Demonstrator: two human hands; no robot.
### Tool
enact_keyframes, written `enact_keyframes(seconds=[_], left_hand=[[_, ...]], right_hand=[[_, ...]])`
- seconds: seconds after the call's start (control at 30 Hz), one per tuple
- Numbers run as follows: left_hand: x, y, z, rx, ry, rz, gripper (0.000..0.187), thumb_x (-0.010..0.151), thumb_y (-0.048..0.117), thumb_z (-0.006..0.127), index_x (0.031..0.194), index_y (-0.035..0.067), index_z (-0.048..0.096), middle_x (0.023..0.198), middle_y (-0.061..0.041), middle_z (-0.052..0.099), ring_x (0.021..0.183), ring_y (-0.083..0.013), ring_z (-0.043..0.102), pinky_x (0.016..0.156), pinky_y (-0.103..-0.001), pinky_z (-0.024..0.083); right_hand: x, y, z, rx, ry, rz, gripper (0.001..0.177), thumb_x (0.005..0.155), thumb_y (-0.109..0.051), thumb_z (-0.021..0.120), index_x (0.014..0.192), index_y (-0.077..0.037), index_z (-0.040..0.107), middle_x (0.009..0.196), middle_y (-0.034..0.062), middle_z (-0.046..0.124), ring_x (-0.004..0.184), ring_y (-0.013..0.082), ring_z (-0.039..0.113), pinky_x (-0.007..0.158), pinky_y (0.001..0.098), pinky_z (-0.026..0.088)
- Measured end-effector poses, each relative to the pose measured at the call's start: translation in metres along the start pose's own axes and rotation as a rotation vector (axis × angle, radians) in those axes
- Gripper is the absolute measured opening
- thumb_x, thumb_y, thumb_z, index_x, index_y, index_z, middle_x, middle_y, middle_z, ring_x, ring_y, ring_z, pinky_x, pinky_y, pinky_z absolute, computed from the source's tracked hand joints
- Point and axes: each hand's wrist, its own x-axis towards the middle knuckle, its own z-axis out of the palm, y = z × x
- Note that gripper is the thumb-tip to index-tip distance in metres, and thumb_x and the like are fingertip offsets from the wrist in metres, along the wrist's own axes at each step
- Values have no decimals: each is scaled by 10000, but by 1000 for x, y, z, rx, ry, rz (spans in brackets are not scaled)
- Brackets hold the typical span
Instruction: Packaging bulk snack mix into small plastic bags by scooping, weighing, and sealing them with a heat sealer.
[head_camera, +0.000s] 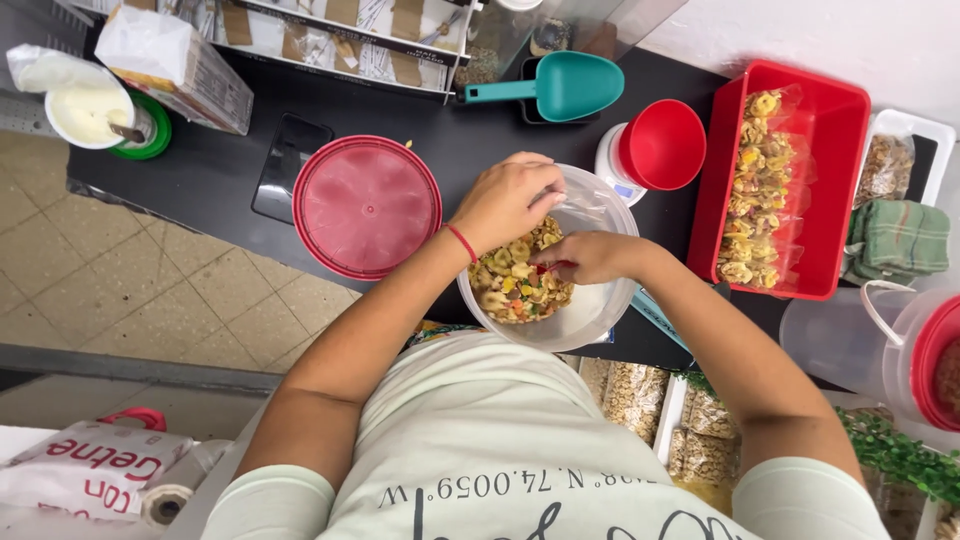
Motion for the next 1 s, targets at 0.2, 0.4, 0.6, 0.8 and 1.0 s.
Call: enact_keyframes(seconds=[0.2,0.4,0.6,0.8,1.0], left_hand=[[1,-8,7,3,13,31,53,895,219,644,909,168,638,944,-31,729,1191,-227,588,963,-421,498],[1,-8,5,-4,12,7,52,897,239,642,915,191,651,956,-6,734,1198,-210,586,961,-417,500],[0,-7,2,-1,3,3,58,904,237,639,928,189,664,971,-5,734,1202,-221,584,952,-427,504],[-3,-5,0,-63,89,63,51,895,183,661,940,179,684,1078,-39,720,1202,-252,583,970,-421,485],[-24,14,-19,-234,159,124,49,922,145,666,951,149,705,1022,-57,727,1137,-273,627,968,-431,491]], right_hand=[[-36,-30,-2,145,211,46,480,834,-212,578,1313,-197,608,1080,124,726,1009,394,663,870,505,517],[-63,-46,10,197,435,88,464,833,-223,658,1288,-158,594,1048,84,730,1020,342,671,878,481,517],[-79,-56,25,204,610,88,386,853,-220,688,1227,-142,635,999,68,751,985,326,688,837,454,540],[-96,-63,28,358,762,43,375,844,-151,706,1207,-73,655,940,117,756,953,337,704,841,424,547],[-132,-79,34,410,915,74,394,832,-111,715,1214,-30,663,876,151,759,885,333,722,802,412,568]])
